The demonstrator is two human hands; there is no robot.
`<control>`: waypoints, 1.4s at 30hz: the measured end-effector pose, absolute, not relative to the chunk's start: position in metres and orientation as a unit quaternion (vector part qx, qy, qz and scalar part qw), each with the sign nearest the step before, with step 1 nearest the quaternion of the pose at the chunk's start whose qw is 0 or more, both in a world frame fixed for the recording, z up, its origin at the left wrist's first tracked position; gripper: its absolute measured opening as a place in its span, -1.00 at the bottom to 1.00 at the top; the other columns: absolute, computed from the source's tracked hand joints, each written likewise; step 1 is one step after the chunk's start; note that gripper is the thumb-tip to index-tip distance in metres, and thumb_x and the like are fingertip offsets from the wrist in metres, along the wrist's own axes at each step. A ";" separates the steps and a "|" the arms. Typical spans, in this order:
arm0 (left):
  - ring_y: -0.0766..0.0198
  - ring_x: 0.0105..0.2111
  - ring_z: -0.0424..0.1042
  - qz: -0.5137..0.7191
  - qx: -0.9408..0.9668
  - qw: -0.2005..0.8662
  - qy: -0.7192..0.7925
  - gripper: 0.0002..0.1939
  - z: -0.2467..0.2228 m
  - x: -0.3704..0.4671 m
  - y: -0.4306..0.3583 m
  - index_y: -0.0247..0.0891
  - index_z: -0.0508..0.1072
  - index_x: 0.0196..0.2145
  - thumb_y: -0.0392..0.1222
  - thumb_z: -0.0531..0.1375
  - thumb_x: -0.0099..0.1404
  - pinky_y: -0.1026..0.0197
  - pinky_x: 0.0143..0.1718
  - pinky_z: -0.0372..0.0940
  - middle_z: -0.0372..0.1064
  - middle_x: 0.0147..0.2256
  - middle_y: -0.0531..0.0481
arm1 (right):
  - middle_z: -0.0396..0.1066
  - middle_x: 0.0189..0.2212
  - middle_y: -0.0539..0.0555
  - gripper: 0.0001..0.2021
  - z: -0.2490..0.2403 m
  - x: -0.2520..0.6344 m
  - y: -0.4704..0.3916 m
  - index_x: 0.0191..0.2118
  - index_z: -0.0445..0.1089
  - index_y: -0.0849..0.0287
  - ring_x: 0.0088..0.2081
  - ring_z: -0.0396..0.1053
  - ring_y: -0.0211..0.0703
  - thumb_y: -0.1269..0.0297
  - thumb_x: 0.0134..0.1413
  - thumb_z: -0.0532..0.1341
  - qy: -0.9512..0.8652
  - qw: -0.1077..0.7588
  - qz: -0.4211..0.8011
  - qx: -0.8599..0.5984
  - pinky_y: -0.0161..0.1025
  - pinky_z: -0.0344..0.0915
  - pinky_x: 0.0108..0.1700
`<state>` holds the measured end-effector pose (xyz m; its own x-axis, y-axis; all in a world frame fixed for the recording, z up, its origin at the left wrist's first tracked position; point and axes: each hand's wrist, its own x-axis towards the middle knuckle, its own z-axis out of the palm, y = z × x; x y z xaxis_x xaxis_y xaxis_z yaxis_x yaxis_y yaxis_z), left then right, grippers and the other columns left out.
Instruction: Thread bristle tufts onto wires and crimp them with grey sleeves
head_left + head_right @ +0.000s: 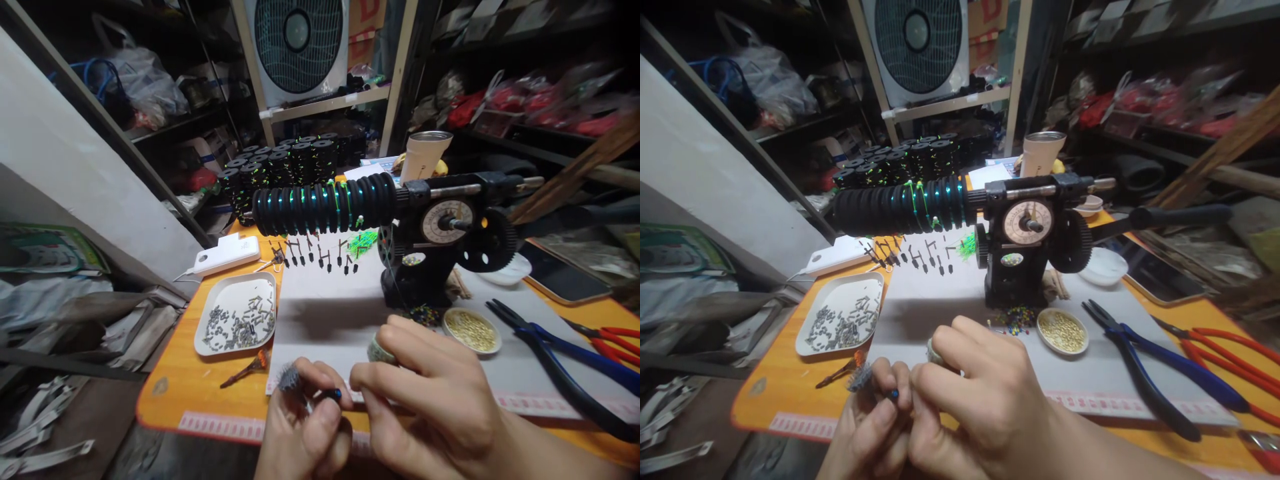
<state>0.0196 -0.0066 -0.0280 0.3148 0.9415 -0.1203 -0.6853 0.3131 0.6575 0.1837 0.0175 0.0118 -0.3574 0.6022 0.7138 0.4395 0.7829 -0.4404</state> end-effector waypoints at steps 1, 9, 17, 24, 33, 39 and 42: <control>0.69 -0.73 -0.08 0.529 0.257 0.768 0.254 -0.90 -0.027 0.019 -0.006 -0.12 0.55 -0.37 -0.16 0.40 0.17 0.49 -0.71 -0.13 0.38 -0.42 0.14 | 0.04 -0.57 -0.05 -0.82 0.012 0.183 0.018 -0.43 0.40 0.19 -0.52 0.02 -0.23 0.54 0.07 0.10 -0.818 0.474 0.080 -0.316 -0.24 -0.11 -0.49; 0.69 -0.73 -0.08 0.536 0.262 0.758 0.265 -0.90 -0.029 0.016 -0.005 -0.14 0.54 -0.36 -0.16 0.39 0.19 0.48 -0.71 -0.15 0.36 -0.40 0.10 | 0.05 -0.62 -0.05 -0.80 0.017 0.183 0.019 -0.48 0.35 0.16 -0.56 0.00 -0.21 0.56 0.04 0.09 -0.832 0.456 0.036 -0.313 -0.22 -0.13 -0.52; 0.68 -0.72 -0.07 0.530 0.265 0.760 0.266 -0.90 -0.028 0.018 -0.005 -0.13 0.55 -0.37 -0.16 0.40 0.17 0.49 -0.70 -0.12 0.38 -0.41 0.10 | 0.08 -0.62 -0.03 -0.77 0.018 0.184 0.019 -0.53 0.38 0.19 -0.55 0.01 -0.22 0.56 0.03 0.08 -0.843 0.436 0.043 -0.312 -0.23 -0.12 -0.52; 0.67 -0.73 -0.05 0.527 0.262 0.759 0.278 -0.89 -0.025 0.017 -0.006 -0.12 0.54 -0.39 -0.16 0.41 0.15 0.46 -0.69 -0.11 0.38 -0.41 0.11 | 0.08 -0.62 -0.03 -0.77 0.016 0.183 0.020 -0.54 0.37 0.20 -0.55 0.01 -0.22 0.58 0.01 0.07 -0.843 0.438 0.047 -0.310 -0.23 -0.13 -0.52; 0.40 -0.55 0.27 0.634 0.435 0.467 0.436 -0.85 -0.024 0.029 -0.007 -0.09 0.52 -0.46 -0.10 0.43 0.11 0.39 -0.59 0.13 0.35 -0.46 0.10 | 0.15 -0.54 0.00 -0.75 0.008 0.182 0.023 -0.54 0.24 0.20 -0.47 0.05 -0.20 0.51 0.14 0.03 -0.878 0.363 0.075 -0.303 -0.21 -0.08 -0.46; 0.36 -0.41 0.40 0.624 0.572 0.279 0.454 -0.91 -0.023 0.026 -0.008 -0.10 0.60 -0.34 -0.29 0.33 0.23 0.38 -0.38 0.28 0.40 -0.42 0.12 | 0.26 -0.44 0.04 -0.71 0.007 0.183 0.025 -0.39 0.30 0.23 -0.41 0.10 -0.17 0.38 0.36 -0.04 -0.884 0.319 0.126 -0.317 -0.20 -0.03 -0.42; 0.38 -0.44 0.41 0.652 0.580 0.243 0.424 -0.89 -0.024 0.027 -0.008 -0.12 0.60 -0.37 -0.34 0.34 0.23 0.39 -0.42 0.29 0.43 -0.41 0.13 | 0.24 -0.45 0.03 -0.60 0.011 0.184 0.025 -0.40 0.27 0.22 -0.41 0.11 -0.19 0.29 0.46 -0.14 -0.883 0.328 0.165 -0.292 -0.22 -0.02 -0.42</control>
